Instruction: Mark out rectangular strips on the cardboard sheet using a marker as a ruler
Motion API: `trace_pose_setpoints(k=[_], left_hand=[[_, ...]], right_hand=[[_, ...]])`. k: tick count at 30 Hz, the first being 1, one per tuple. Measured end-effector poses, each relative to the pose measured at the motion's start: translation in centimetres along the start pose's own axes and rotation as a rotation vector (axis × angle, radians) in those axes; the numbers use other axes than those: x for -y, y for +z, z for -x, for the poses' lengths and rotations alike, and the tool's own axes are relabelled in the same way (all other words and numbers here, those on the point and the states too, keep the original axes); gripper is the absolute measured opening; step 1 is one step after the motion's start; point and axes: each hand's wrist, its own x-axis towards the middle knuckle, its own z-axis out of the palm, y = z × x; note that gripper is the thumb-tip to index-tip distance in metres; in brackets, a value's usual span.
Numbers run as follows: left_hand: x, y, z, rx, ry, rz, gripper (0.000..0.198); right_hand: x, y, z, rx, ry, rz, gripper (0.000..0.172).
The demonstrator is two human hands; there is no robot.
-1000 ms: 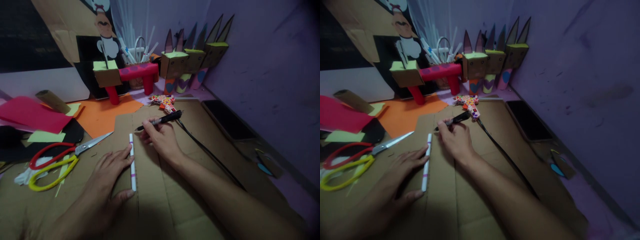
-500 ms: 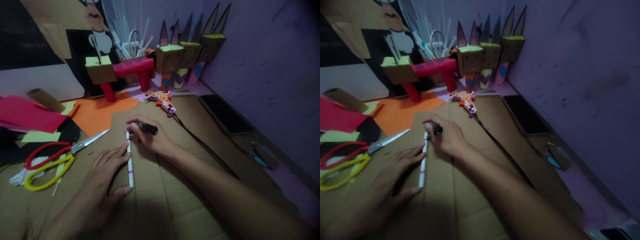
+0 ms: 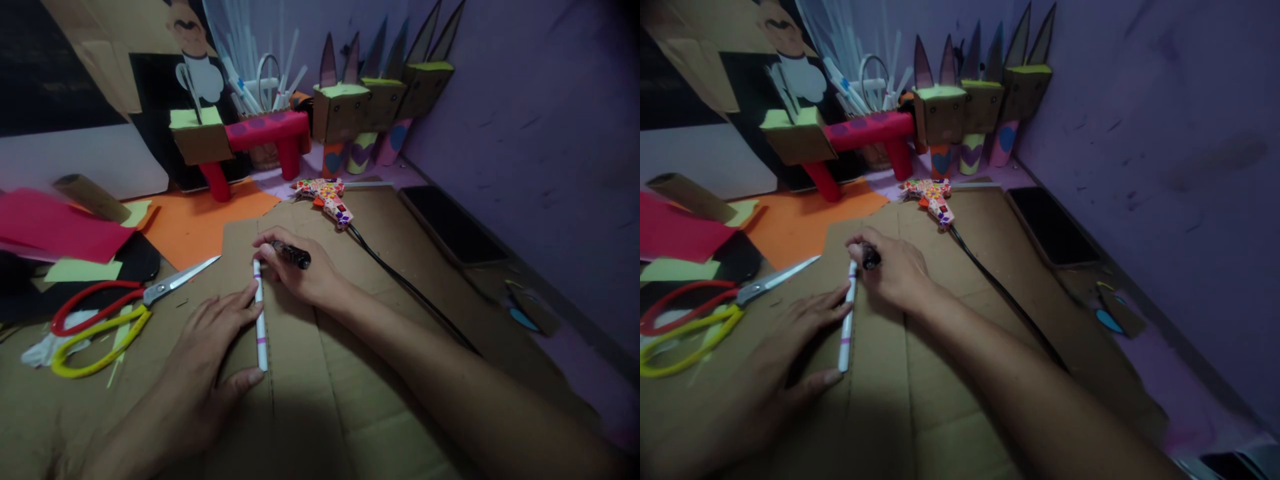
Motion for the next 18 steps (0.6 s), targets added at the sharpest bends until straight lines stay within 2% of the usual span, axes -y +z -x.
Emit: trace_pose_setpoints(k=[5, 7, 10, 13, 16, 18], left_hand=[[-0.3, 0.3, -0.1, -0.06, -0.037, 0.042, 0.053], [-0.3, 0.3, -0.1, -0.042, -0.016, 0.04, 0.053], [-0.3, 0.1, -0.1, -0.023, -0.015, 0.037, 0.051], [-0.4, -0.2, -0.1, -0.015, 0.004, 0.028, 0.05], [-0.5, -0.3, -0.2, 0.002, 0.016, 0.012, 0.05], [-0.5, -0.3, -0.3, -0.004, 0.016, 0.007, 0.049]], right_hand=[[-0.2, 0.1, 0.0, 0.008, 0.009, -0.019, 0.02], [-0.5, 0.3, 0.0, -0.008, 0.0, -0.064, 0.021], [-0.6, 0.4, 0.0, -0.071, -0.015, -0.227, 0.026], [0.3, -0.2, 0.4, -0.18, 0.07, -0.425, 0.029], [1.3, -0.9, 1.5, -0.293, 0.145, -0.5, 0.028], [1.6, -1.0, 2.5, -0.296, 0.159, -0.511, 0.032]])
